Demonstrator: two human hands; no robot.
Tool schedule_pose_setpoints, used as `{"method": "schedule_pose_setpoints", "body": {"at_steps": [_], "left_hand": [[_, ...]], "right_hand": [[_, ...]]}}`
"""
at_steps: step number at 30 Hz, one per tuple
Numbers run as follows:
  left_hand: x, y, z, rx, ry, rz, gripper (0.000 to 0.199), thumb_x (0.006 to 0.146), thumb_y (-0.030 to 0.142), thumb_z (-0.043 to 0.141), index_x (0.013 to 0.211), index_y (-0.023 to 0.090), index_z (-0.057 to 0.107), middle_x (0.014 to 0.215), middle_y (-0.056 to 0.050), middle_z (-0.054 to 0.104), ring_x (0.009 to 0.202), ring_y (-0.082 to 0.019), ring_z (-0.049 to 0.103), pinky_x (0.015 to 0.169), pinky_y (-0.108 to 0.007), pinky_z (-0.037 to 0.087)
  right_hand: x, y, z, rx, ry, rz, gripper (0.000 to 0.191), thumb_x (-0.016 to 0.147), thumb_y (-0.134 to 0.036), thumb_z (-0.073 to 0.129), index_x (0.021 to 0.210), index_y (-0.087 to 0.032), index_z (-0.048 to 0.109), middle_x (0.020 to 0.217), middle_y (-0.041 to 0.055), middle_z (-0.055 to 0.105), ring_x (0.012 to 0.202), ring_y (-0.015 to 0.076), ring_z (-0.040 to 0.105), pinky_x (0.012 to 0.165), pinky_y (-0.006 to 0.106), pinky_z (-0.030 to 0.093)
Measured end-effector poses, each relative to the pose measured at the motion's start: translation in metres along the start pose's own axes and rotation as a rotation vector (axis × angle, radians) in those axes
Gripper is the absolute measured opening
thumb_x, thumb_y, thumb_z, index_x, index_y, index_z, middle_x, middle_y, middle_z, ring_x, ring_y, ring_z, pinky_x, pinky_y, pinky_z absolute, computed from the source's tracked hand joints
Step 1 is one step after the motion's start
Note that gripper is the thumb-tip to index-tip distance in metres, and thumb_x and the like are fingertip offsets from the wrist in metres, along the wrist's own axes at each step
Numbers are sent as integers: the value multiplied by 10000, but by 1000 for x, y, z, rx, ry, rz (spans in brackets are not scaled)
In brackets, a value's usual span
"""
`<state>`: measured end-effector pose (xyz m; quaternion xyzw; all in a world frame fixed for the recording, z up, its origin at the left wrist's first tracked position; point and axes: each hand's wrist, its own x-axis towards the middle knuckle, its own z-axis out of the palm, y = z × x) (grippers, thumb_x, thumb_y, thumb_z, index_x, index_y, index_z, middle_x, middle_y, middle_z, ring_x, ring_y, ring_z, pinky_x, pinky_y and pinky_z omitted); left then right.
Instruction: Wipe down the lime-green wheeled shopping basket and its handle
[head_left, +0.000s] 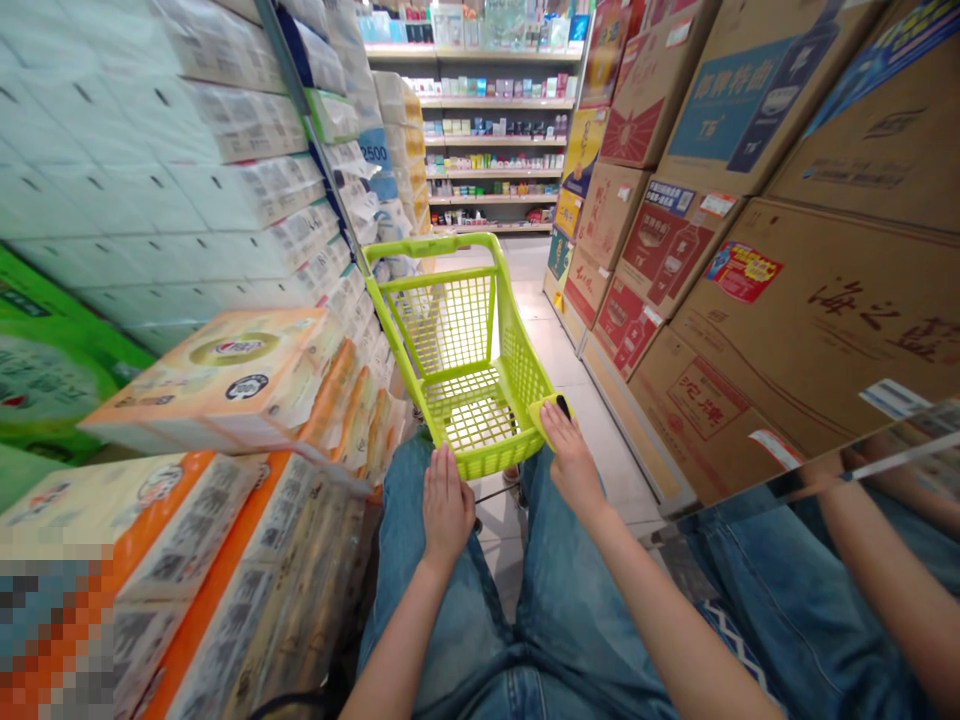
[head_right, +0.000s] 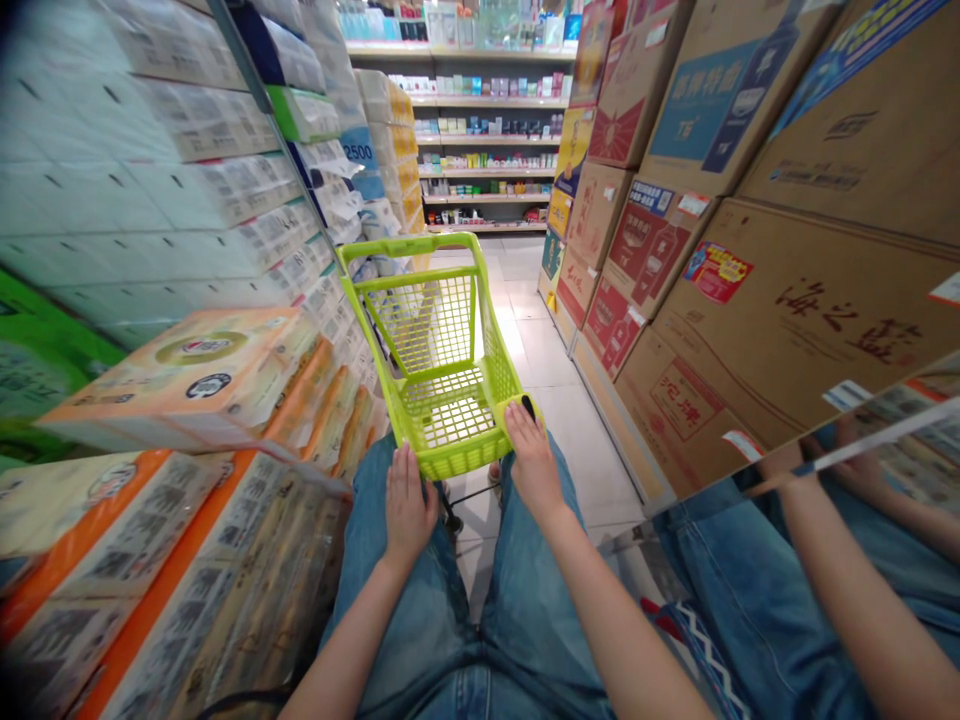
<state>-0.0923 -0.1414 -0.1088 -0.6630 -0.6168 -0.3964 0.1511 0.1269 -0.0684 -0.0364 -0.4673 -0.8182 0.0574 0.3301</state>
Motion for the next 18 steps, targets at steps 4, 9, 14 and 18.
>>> {"method": "schedule_pose_setpoints", "body": {"at_steps": [4, 9, 14, 18], "left_hand": [[0, 0, 0, 11, 0, -1, 770, 918, 82, 469, 1587, 136, 92, 1577, -207, 357, 1525, -262, 193, 1190, -494, 316], [-2, -4, -2, 2, -31, -16, 720, 950, 110, 420, 1589, 152, 89, 1591, -192, 340, 1525, -259, 193, 1199, -500, 311], [-4, -7, -3, 18, -72, -21, 666, 974, 139, 377, 1588, 158, 119, 1600, -178, 330, 1523, -256, 195, 1216, -482, 290], [-2, -4, -2, 4, -30, 4, 717, 957, 147, 432, 1586, 135, 89, 1591, -218, 324, 1527, -271, 177, 1187, -516, 320]], "right_hand": [[2, -24, 15, 10, 48, 86, 865, 716, 68, 320, 1555, -142, 303, 1586, 117, 371, 1508, 210, 262, 1224, 505, 281], [-2, -100, 50, 84, -14, -71, 820, 770, 47, 349, 1564, -148, 274, 1582, 97, 384, 1499, 197, 284, 1223, 475, 296], [-3, -120, 55, 61, -60, -167, 700, 843, 3, 367, 1530, -127, 351, 1573, 85, 401, 1489, 173, 305, 1221, 414, 301], [-5, -81, 36, -6, -75, -230, 795, 800, 33, 356, 1564, -167, 265, 1583, 67, 385, 1491, 165, 299, 1224, 427, 283]]}}
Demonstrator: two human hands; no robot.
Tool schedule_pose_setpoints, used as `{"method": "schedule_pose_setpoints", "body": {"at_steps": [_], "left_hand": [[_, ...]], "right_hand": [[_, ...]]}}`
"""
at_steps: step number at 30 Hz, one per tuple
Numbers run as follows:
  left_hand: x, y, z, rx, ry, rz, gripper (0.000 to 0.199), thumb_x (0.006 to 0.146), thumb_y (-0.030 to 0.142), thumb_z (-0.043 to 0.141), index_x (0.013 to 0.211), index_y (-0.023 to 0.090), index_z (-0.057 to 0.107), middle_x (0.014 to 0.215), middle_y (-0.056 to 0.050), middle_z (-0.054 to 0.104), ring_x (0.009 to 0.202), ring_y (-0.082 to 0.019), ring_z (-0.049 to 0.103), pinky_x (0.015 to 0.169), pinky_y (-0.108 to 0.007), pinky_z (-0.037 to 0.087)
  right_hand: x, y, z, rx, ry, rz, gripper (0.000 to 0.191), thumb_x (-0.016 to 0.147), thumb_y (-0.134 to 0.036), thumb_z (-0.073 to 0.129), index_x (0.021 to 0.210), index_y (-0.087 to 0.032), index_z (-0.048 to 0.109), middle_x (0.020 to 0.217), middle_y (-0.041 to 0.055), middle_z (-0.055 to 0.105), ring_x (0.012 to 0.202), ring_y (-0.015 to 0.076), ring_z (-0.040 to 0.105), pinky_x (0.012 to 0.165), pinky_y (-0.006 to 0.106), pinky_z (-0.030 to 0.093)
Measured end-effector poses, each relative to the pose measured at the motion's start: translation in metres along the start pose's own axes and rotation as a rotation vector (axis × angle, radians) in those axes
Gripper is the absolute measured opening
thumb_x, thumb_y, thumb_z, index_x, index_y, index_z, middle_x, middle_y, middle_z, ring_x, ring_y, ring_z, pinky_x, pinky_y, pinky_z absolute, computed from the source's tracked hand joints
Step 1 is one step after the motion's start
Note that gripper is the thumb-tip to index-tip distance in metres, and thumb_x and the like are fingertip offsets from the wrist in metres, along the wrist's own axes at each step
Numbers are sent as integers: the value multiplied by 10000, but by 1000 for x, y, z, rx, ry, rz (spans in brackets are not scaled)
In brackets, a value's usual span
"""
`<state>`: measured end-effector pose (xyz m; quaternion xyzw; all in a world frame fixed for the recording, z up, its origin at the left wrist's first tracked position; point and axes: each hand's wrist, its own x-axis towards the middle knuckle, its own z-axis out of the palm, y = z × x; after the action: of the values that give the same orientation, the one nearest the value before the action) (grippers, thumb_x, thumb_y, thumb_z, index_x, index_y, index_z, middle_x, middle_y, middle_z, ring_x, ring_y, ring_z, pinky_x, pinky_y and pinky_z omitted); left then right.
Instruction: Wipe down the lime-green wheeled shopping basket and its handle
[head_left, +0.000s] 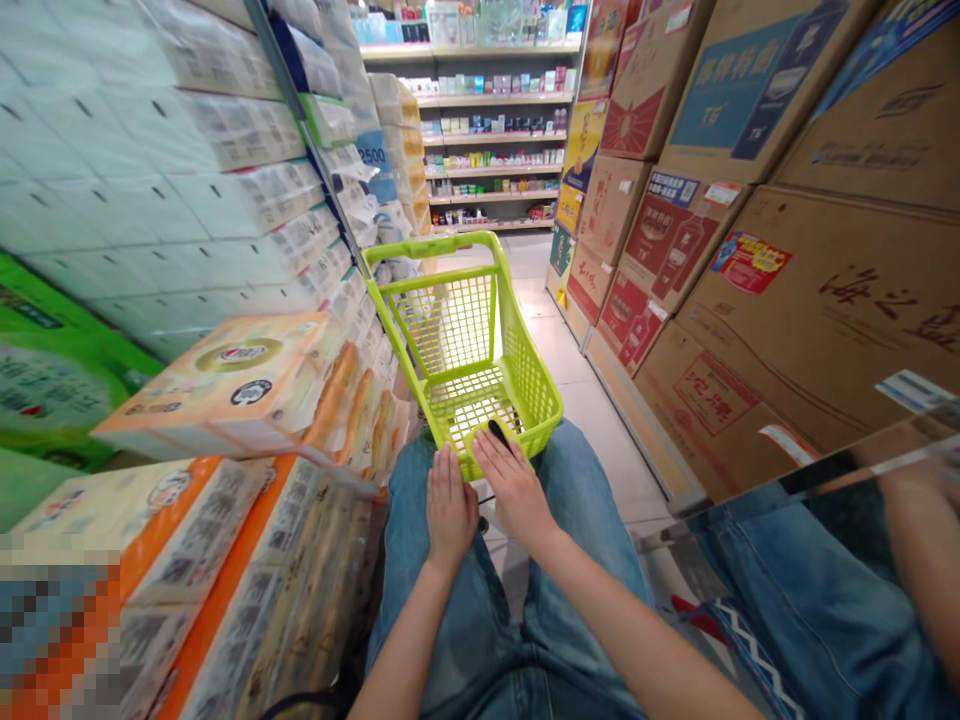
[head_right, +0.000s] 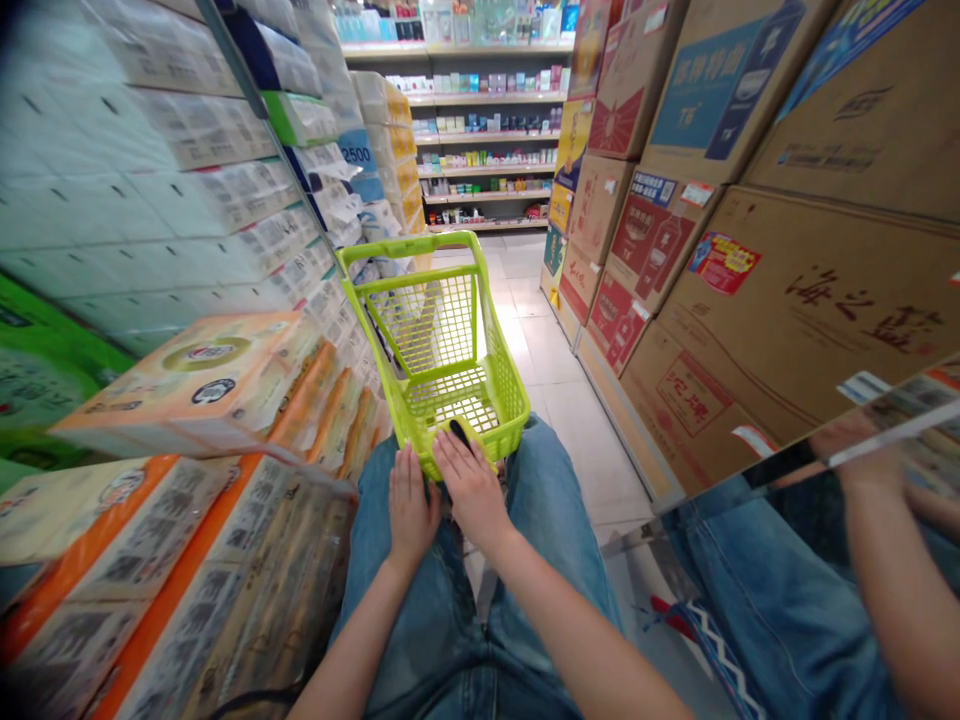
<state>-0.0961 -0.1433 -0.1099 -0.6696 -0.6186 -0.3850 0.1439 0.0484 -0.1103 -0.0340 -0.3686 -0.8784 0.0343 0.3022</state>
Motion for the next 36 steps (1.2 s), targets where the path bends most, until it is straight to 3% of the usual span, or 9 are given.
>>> {"method": "schedule_pose_setpoints", "body": {"at_steps": [5, 9, 13, 18, 21, 26, 32, 34, 36], "left_hand": [[3, 5, 1, -10, 24, -8, 737, 935, 102, 451, 1585, 133, 104, 1576, -218, 352, 1521, -274, 200, 1182, -521, 324], [2, 5, 0, 10, 19, -5, 759, 927, 94, 465, 1586, 129, 87, 1576, -221, 351, 1524, -273, 190, 1180, -517, 325], [1, 3, 1, -26, 21, -22, 738, 938, 106, 452, 1586, 139, 102, 1577, -214, 354, 1523, -275, 197, 1183, -527, 316], [-2, -3, 0, -1, -18, -32, 677, 969, 122, 399, 1587, 151, 125, 1580, -195, 360, 1515, -274, 225, 1203, -506, 302], [-3, -3, -2, 25, -47, -39, 643, 975, 123, 380, 1582, 137, 167, 1576, -192, 371, 1509, -277, 243, 1225, -474, 273], [0, 1, -1, -7, -5, -13, 717, 956, 147, 438, 1588, 137, 99, 1589, -213, 330, 1520, -287, 198, 1190, -522, 318], [2, 5, 0, -7, 22, -3, 723, 947, 126, 437, 1587, 140, 100, 1586, -213, 335, 1520, -281, 204, 1175, -521, 338], [2, 5, 0, -20, 27, -8, 715, 948, 129, 433, 1587, 144, 111, 1588, -206, 336, 1518, -283, 207, 1178, -521, 335], [2, 5, 0, -29, 31, -13, 710, 950, 133, 431, 1586, 144, 116, 1584, -202, 345, 1518, -281, 206, 1179, -521, 333]], "right_hand": [[-17, 59, -28, -76, 42, 113, 851, 779, 48, 337, 1580, -213, 219, 1589, 56, 376, 1516, 175, 232, 1235, 473, 252], [-20, 73, -31, -41, 82, 219, 876, 754, 58, 338, 1580, -214, 230, 1596, 77, 363, 1534, 209, 165, 1232, 534, 241], [-9, 36, -9, 55, 127, 265, 899, 738, 67, 333, 1586, -197, 199, 1610, 90, 331, 1538, 214, 140, 1233, 543, 234], [7, -31, 22, 128, 60, 140, 767, 845, 10, 362, 1578, -176, 234, 1593, 93, 365, 1525, 199, 202, 1228, 487, 285], [10, -42, 25, 130, 37, 76, 726, 877, -14, 379, 1573, -175, 249, 1586, 91, 379, 1515, 197, 237, 1222, 461, 307], [-4, 2, 1, 94, 6, 1, 808, 818, 38, 349, 1579, -199, 216, 1575, 80, 399, 1498, 181, 287, 1202, 459, 335], [-20, 86, -33, 21, 100, 185, 895, 723, 75, 323, 1567, -219, 269, 1571, 80, 407, 1501, 188, 278, 1221, 511, 274], [-19, 94, -34, 16, 138, 264, 912, 701, 75, 329, 1564, -216, 279, 1567, 89, 413, 1497, 195, 291, 1216, 518, 280], [-15, 81, -28, 5, 167, 326, 903, 709, 69, 336, 1569, -197, 267, 1573, 104, 399, 1502, 209, 280, 1221, 534, 260]]}}
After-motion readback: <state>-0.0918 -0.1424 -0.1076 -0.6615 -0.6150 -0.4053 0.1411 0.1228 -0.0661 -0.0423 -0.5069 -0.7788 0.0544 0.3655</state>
